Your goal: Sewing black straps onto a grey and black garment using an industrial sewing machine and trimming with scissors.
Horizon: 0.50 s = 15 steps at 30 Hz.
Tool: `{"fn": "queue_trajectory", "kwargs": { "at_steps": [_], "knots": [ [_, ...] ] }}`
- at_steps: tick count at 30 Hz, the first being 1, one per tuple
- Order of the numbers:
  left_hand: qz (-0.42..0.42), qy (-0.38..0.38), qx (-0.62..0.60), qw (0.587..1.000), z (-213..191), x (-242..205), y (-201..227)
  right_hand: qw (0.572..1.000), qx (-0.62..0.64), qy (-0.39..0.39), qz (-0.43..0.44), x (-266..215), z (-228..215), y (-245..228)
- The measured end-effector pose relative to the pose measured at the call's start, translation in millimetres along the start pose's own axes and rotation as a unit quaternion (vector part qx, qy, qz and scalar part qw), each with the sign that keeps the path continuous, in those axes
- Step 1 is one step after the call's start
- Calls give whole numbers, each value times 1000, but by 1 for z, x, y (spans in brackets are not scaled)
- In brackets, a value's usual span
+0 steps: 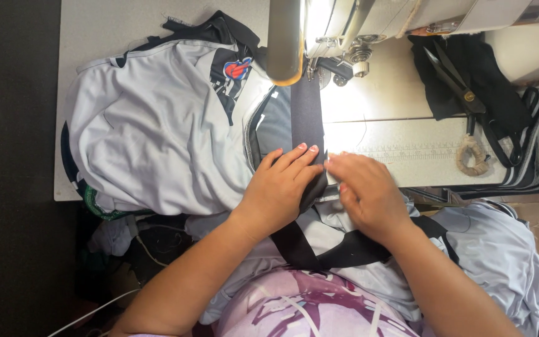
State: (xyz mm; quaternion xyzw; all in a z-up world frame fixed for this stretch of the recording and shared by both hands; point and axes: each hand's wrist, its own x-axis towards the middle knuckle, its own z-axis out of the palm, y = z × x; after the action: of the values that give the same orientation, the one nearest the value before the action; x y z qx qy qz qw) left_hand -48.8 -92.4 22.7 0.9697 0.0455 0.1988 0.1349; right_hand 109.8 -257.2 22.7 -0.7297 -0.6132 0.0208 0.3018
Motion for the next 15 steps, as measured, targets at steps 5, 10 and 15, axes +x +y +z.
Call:
{"fn": "queue_trajectory", "kwargs": {
  "at_steps": [5,10,15],
  "knots": [
    [-7,-111,-33,993,-33,18,3,995,-92,24,-42,32,4,6],
    [-15,-86,-36,996,-21,47,-34,983,-169,18,-71,34,14,7],
    [4,2,106,994,9,71,-77,972,-213,48,-92,32,16,3]
  ]
}}
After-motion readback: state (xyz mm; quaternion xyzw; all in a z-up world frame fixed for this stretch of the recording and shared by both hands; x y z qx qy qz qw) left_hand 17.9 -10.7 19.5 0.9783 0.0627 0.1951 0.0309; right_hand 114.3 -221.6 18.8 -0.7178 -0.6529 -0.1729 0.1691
